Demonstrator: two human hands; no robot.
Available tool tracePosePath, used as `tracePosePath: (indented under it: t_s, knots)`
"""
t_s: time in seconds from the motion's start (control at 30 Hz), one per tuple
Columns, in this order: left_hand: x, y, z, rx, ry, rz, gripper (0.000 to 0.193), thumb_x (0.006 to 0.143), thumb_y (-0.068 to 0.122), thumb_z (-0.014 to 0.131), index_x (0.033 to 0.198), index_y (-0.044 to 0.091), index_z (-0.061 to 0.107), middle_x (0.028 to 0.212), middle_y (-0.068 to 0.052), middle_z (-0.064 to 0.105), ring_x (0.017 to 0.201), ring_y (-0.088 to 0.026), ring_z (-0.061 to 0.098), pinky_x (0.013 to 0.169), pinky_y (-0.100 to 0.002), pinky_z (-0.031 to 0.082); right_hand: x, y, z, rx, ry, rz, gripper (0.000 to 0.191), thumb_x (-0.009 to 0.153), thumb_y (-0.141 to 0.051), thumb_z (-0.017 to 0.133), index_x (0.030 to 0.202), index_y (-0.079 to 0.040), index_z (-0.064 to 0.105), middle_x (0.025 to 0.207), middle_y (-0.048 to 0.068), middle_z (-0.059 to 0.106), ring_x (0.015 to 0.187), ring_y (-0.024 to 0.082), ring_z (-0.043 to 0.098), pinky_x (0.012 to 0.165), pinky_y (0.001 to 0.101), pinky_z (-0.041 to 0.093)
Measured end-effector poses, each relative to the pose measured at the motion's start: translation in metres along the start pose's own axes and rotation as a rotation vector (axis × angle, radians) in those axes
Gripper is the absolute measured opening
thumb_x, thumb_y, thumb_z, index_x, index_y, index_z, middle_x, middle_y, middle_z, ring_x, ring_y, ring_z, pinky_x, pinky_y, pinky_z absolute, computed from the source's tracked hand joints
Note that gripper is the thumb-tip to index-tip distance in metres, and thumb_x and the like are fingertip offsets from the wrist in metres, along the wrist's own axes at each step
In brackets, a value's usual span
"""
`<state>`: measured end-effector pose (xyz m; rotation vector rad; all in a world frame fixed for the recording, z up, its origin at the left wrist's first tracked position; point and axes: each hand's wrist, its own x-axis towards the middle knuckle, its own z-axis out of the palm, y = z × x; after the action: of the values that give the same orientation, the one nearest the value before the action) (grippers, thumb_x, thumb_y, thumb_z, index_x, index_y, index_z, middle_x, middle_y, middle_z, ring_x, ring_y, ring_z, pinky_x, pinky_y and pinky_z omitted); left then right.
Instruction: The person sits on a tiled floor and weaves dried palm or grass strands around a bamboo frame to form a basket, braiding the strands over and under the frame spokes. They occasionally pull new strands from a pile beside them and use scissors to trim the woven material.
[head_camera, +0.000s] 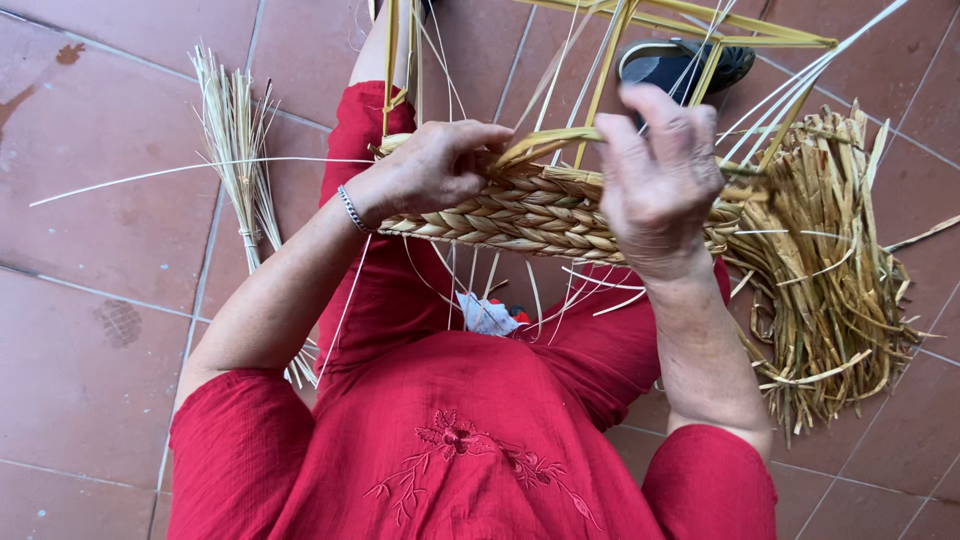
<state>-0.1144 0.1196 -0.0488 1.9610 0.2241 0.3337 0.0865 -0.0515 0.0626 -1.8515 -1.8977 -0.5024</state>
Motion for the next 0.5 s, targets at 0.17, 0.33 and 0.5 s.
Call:
tracePosePath:
  t_s: [0.17, 0.33, 0.5]
  knots:
    - [0.003, 0.014, 0.010, 0.127, -0.073, -0.088, 0.036, 0.082, 0.027, 0.083, 0.111, 0.009, 0.071, 0.100, -0.009, 0.070, 0.093, -0.027, 0.071, 0.080, -0.038, 0.057, 0.017, 0.014, 0.009, -0.144, -0.186, -0.026, 0.009, 0.105, -0.012, 0.080, 0.113, -0.009, 0.079, 0.106, 0.004, 0.075, 0.095, 0.022, 0.059, 0.075, 0.0366, 0.051]
    - [0.012, 0.019, 0.035, 0.383, 0.188, -0.109, 0.059, 0.075, 0.042, 0.088, 0.117, 0.011, 0.062, 0.095, -0.007, 0.071, 0.092, -0.032, 0.066, 0.077, -0.046, 0.052, 0.010, 0.050, -0.006, -0.198, -0.525, 0.136, 0.017, 0.089, -0.034, 0.085, 0.086, -0.018, 0.081, 0.076, 0.005, 0.074, 0.081, 0.026, 0.065, 0.065, 0.0402, 0.052]
    - [0.000, 0.006, 0.039, 0.288, 0.267, -0.075, 0.039, 0.104, 0.017, 0.068, 0.139, 0.007, 0.056, 0.101, -0.009, 0.069, 0.099, -0.029, 0.066, 0.084, -0.042, 0.055, -0.011, 0.074, -0.002, 0.210, -0.846, 0.533, 0.019, 0.092, -0.034, 0.082, 0.104, -0.019, 0.081, 0.083, 0.006, 0.078, 0.073, 0.021, 0.072, 0.076, 0.0385, 0.056]
